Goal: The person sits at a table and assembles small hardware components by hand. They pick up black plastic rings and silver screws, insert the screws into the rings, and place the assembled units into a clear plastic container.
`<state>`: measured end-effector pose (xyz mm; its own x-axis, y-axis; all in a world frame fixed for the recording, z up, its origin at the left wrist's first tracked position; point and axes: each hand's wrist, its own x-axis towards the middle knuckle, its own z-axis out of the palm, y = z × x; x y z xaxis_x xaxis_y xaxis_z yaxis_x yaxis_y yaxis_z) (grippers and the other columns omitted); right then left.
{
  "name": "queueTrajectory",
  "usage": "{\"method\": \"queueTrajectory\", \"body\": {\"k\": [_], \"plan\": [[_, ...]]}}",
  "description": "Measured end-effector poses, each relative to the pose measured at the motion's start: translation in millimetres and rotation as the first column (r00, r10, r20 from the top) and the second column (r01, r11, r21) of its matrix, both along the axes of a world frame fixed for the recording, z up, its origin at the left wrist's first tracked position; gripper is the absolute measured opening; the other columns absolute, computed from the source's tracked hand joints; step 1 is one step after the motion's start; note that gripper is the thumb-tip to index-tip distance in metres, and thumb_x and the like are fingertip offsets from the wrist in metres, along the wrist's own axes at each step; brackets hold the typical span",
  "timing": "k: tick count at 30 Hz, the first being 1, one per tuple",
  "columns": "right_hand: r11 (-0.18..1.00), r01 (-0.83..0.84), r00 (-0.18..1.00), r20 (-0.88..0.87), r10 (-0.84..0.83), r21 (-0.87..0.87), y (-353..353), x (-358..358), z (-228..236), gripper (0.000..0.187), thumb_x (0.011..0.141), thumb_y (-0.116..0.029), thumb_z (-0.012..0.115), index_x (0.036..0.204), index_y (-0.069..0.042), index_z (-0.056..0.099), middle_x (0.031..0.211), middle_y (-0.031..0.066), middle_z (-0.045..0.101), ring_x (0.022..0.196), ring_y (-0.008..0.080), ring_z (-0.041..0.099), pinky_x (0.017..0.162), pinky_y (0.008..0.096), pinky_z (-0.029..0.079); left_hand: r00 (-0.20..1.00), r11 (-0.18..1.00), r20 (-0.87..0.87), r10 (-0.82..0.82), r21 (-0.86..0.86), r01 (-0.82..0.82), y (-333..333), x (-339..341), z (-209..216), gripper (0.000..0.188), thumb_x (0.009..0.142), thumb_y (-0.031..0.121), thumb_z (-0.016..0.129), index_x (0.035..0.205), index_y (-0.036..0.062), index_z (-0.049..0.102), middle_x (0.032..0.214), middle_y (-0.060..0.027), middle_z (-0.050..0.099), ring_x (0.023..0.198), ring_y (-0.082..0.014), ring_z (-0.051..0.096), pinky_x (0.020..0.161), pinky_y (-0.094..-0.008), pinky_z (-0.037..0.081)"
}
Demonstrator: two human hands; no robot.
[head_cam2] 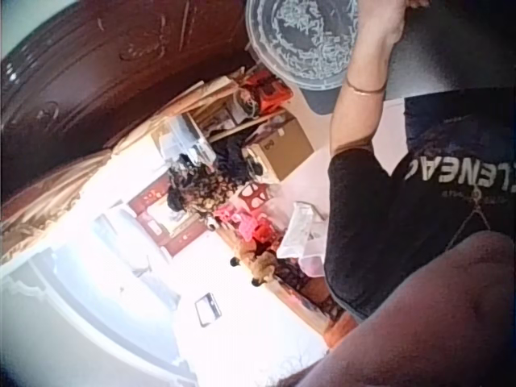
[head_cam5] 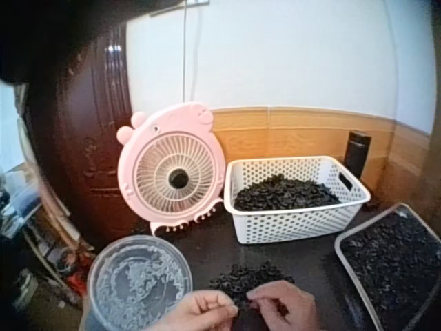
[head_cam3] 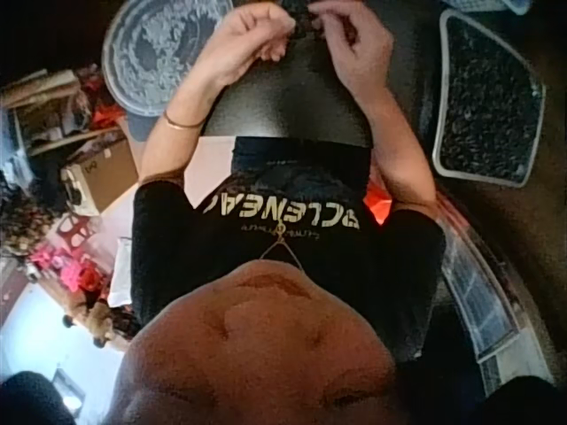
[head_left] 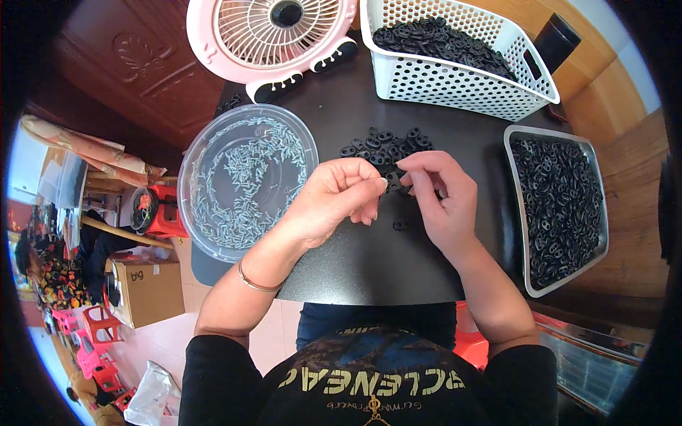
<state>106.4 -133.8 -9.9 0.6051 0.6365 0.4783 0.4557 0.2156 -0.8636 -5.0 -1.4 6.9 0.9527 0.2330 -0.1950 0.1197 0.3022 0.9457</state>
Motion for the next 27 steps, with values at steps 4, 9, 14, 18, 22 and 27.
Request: {"method": "queueTrajectory", "body": {"k": [4, 9, 14, 18, 22, 27], "plan": [[0.978, -0.209, 0.894, -0.402, 0.198, 0.018, -2, -3, 8, 0.014, 0.082, -0.001, 0.052, 0.095, -0.001, 0.057, 0.081, 0.0035, 0.059, 0.071, 0.0081, 0.057, 0.063, 0.0202, 0.046, 1.000, 0.999, -0.005, 0.018, 0.047, -0.018, 0, -1, -1, 0.011, 0.083, 0.015, 0.055, 0.078, 0.0059, 0.056, 0.060, 0.0010, 0.056, 0.052, -0.0040, 0.051, 0.046, -0.0154, 0.037], [0.978, -0.187, 0.912, -0.385, 0.139, -0.089, -3, 0, 6, 0.018, 0.082, -0.004, 0.055, 0.099, 0.000, 0.057, 0.080, 0.0035, 0.059, 0.067, 0.0076, 0.056, 0.062, 0.0195, 0.046, 0.996, 0.990, 0.021, 0.085, 0.115, -0.087, -1, 2, -6, 0.009, 0.082, 0.013, 0.057, 0.083, 0.0043, 0.057, 0.065, -0.0007, 0.057, 0.056, -0.0052, 0.052, 0.049, -0.0177, 0.039], [0.997, -0.073, 0.860, -0.506, 0.066, 0.006, -2, 9, 3, 0.015, 0.083, -0.005, 0.054, 0.097, 0.001, 0.055, 0.081, 0.0035, 0.057, 0.070, 0.0078, 0.055, 0.063, 0.0193, 0.045, 0.982, 0.470, 0.188, 0.033, 0.864, -0.182, -7, 4, -3, 0.025, 0.072, 0.003, 0.061, 0.097, 0.0010, 0.056, 0.080, -0.0080, 0.053, 0.073, -0.0189, 0.053, 0.065, -0.0285, 0.043], [0.998, -0.043, 0.856, -0.514, 0.058, 0.041, -2, 10, 3, 0.013, 0.083, -0.005, 0.053, 0.096, 0.000, 0.054, 0.086, 0.0038, 0.056, 0.073, 0.0077, 0.054, 0.065, 0.0196, 0.045, 0.976, 0.240, 0.209, -0.064, 0.952, -0.188, -11, 5, -13, 0.029, 0.065, 0.003, 0.064, 0.094, 0.0026, 0.058, 0.086, -0.0120, 0.051, 0.083, -0.0293, 0.050, 0.074, -0.0357, 0.042], [0.997, -0.063, 0.873, -0.480, 0.079, 0.050, -1, 9, 3, 0.013, 0.083, -0.004, 0.053, 0.096, 0.000, 0.054, 0.086, 0.0031, 0.056, 0.073, 0.0074, 0.054, 0.065, 0.0193, 0.044, 0.985, 0.177, 0.160, -0.058, 0.973, -0.148, -11, 5, -13, 0.027, 0.065, 0.004, 0.064, 0.091, 0.0025, 0.057, 0.084, -0.0110, 0.052, 0.082, -0.0290, 0.052, 0.072, -0.0363, 0.043], [0.994, -0.092, 0.889, -0.447, 0.105, 0.051, 0, 8, -3, 0.011, 0.083, -0.004, 0.053, 0.094, -0.001, 0.054, 0.085, 0.0023, 0.056, 0.071, 0.0067, 0.054, 0.064, 0.0193, 0.044, 0.981, 0.160, 0.187, -0.041, 0.971, -0.179, -11, 4, -13, 0.026, 0.063, 0.003, 0.064, 0.088, 0.0032, 0.058, 0.080, -0.0106, 0.053, 0.079, -0.0291, 0.053, 0.070, -0.0372, 0.044]]}}
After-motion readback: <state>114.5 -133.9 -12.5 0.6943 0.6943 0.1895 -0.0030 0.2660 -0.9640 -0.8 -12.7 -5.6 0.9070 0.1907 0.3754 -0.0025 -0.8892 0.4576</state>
